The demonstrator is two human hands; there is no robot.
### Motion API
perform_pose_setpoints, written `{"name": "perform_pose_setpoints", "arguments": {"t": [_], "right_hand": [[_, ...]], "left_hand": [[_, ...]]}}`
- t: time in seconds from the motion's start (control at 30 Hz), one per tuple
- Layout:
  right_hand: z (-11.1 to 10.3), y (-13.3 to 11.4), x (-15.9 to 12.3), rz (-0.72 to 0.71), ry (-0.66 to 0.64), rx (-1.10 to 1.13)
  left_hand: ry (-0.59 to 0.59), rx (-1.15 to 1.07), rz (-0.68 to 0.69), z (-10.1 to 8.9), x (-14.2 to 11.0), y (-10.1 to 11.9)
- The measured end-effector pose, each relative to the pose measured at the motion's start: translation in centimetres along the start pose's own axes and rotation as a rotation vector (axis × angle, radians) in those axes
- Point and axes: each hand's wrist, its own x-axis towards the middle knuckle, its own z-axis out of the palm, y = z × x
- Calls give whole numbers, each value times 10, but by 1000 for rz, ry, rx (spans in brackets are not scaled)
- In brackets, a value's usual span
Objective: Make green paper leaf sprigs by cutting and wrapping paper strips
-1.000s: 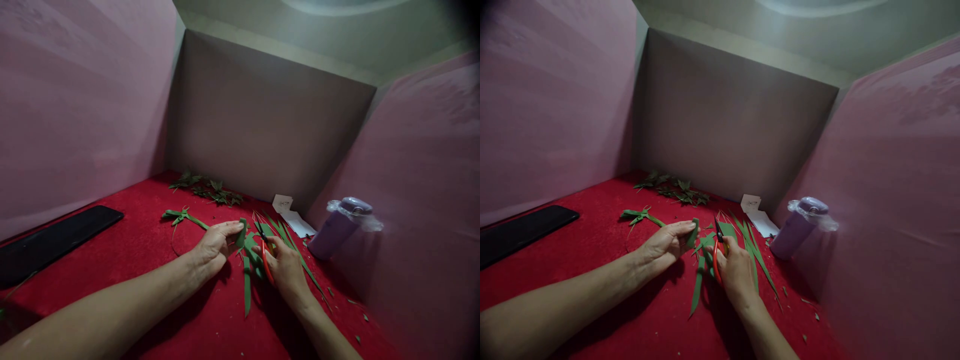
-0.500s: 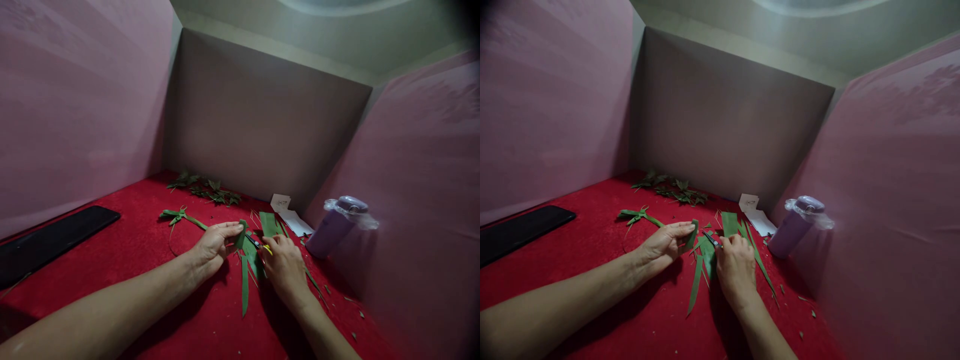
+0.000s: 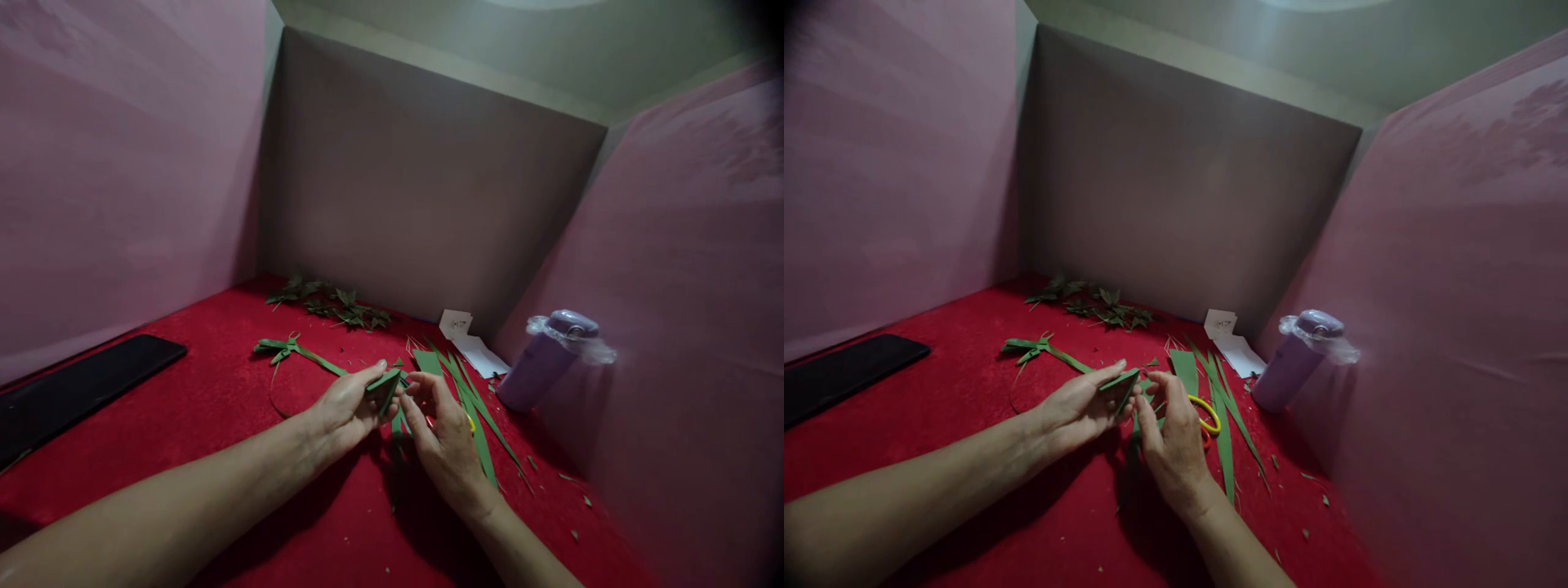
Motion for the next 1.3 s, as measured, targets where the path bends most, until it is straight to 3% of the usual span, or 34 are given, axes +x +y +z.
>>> {"name": "perform_pose_setpoints", "arguments": {"t": [0.33,0.57,0.73,0.93,1.17,1.3], "right_hand": [[-2,-3,1,-89,33,-68],[-4,-3,2,-159,23,-115],[-4,-3,2,-98,21,-77],[-2,0,2,25,93,98],[3,4,1,135,127,267],[3,1,2,175,89,350]], "left_hand": [[-92,62,-32,6,-10,0],[-243,437,282,4,-14,-7],[-243,521,339,3,-12,-7],[-328,396,293,7,-13,-6],[-185,418,206,-2,-6,-10],[-55,499,249,-5,-1,-9]]}}
